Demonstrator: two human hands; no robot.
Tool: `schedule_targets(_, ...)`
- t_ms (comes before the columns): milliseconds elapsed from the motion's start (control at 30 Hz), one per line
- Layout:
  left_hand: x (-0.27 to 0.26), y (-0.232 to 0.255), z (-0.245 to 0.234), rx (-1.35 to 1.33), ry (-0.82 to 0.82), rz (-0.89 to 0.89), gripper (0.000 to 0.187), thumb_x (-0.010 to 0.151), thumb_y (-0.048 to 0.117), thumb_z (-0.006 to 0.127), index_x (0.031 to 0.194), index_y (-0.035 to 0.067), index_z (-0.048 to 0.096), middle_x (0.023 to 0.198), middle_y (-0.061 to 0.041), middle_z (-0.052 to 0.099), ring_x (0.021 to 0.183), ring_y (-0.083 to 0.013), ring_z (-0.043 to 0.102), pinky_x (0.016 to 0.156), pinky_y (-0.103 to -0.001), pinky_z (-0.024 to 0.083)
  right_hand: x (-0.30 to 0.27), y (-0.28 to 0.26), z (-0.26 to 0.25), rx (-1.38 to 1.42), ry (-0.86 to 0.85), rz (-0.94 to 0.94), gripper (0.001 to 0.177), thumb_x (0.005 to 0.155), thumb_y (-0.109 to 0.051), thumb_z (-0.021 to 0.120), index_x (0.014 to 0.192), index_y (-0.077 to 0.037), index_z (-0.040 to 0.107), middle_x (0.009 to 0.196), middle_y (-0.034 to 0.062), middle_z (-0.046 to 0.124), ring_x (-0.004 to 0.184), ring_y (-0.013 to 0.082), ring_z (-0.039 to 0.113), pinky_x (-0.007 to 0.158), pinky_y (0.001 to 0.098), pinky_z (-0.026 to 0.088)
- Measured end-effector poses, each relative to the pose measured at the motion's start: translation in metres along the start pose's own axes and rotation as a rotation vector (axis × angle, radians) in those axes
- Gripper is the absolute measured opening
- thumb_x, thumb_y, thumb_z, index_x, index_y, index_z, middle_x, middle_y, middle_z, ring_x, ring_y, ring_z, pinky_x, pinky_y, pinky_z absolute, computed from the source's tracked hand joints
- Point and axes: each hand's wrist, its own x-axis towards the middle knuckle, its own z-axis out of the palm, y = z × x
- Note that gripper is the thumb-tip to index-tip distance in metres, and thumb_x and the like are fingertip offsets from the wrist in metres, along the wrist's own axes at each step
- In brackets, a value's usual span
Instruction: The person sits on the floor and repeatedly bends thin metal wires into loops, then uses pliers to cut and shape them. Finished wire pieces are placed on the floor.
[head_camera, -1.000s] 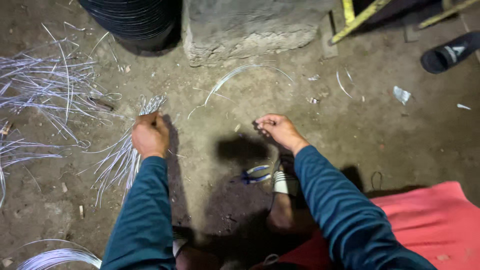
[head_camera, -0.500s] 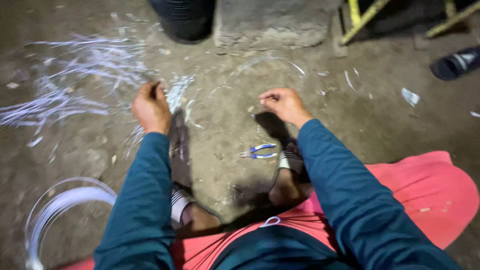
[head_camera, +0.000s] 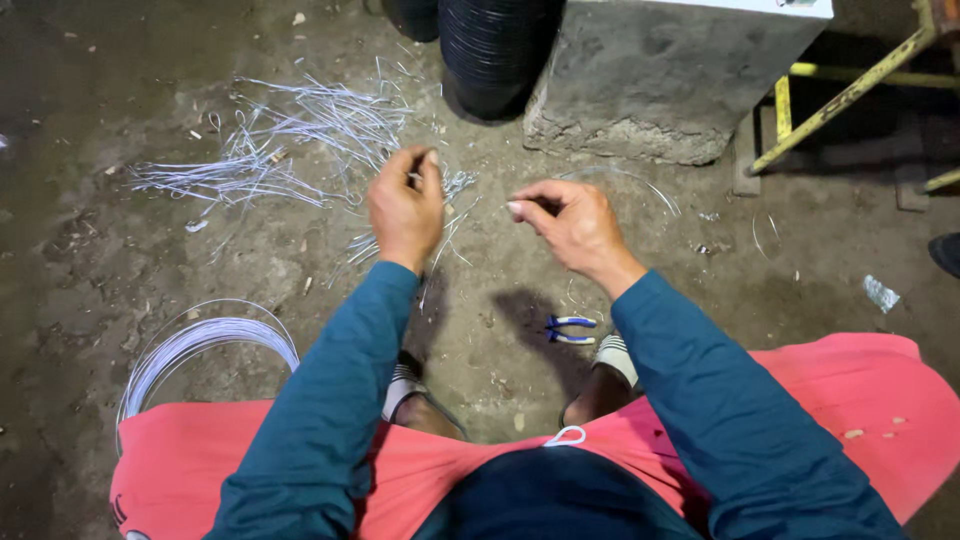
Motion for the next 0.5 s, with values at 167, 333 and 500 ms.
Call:
schedule_targets(167,-0.023,0.049,-0.011,0.054,0.033,0.173,0.01,0.099,0.014,0.07,0.104,0.006,0.071,0.094,-0.011,0.07,0.074,-0.026,0.069,0.067,-0.036,0.054,-0.007,-0.036,0.012,0.161,0.003,-0.014,0.016,0.095,-0.019,0.074,0.104,-0.007,0.08,0.08,-0.001,0.077,0.062,0.003,0.06,0.056,0.022,0.049)
schedule_targets(333,-0.037,0.077,-0.012,-0.008,-0.037,0.215,0.009,0.097,0.013,0.072,0.103,0.006,0.072,0.092,-0.012,0.069,0.075,-0.0283,0.068,0.066,-0.037,0.053,-0.006,-0.038,0.01,0.243,-0.002,0.104,0.015,0.094,-0.018,0.074,0.099,-0.004,0.078,0.079,0.0014,0.076,0.059,0.0043,0.058,0.053,0.023,0.048)
schedule_targets(500,-0.046,0.086,-0.011,-0.1,-0.114,0.288,0.012,0.097,0.009,0.071,0.107,0.005,0.071,0.096,-0.012,0.069,0.08,-0.0283,0.069,0.07,-0.036,0.055,-0.008,-0.025,-0.007,0.308,-0.015,0.174,0.014,0.096,-0.016,0.072,0.099,-0.003,0.076,0.08,0.0028,0.076,0.06,0.006,0.061,0.056,0.024,0.052)
